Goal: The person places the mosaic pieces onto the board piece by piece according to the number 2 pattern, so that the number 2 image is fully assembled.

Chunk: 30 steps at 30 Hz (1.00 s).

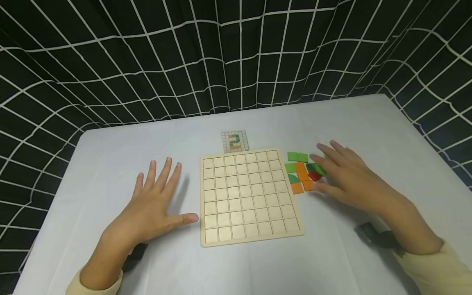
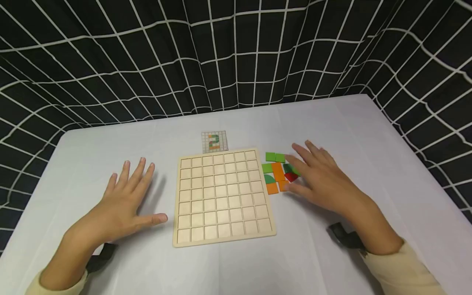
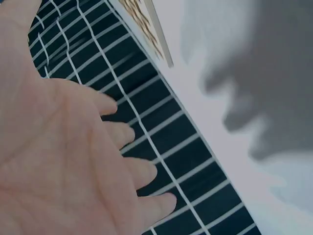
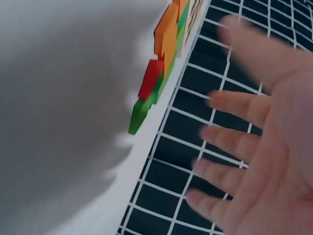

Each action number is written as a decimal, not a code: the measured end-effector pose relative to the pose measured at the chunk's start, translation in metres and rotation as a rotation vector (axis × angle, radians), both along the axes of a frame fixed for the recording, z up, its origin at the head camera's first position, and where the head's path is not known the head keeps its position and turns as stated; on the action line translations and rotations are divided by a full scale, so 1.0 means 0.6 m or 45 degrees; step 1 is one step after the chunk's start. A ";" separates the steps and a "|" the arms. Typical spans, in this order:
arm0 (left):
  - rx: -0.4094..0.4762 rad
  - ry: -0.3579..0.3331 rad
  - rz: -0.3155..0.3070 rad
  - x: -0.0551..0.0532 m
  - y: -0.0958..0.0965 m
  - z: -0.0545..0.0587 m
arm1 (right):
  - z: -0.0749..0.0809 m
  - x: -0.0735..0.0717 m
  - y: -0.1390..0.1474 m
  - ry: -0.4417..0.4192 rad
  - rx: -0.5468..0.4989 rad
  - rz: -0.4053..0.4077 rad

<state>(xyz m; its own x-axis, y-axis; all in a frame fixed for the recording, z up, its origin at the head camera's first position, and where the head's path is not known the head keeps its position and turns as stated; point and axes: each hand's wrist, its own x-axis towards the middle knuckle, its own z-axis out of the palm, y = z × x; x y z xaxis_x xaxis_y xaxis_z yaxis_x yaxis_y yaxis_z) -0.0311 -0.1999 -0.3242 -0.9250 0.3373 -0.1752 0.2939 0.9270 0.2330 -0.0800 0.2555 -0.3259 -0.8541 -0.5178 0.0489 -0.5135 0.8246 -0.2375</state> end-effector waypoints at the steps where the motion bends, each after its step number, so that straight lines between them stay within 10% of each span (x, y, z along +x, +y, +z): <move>1: 0.008 -0.007 -0.032 0.002 0.003 -0.002 | -0.002 -0.001 -0.002 0.039 -0.015 0.037; 12: 0.114 -0.136 -0.274 0.014 0.035 -0.024 | -0.016 0.001 -0.021 -0.012 -0.024 0.164; 30: 0.097 -0.208 -0.278 0.017 0.046 -0.035 | -0.021 -0.002 -0.021 -0.138 -0.027 0.077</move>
<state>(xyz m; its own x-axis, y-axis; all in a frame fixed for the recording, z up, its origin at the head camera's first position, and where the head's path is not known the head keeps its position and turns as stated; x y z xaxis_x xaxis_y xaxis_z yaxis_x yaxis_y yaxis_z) -0.0211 -0.1721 -0.3455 -0.7904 0.5434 -0.2829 0.4375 0.8239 0.3602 -0.0814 0.2426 -0.3386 -0.8221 -0.5685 -0.0306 -0.5327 0.7870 -0.3114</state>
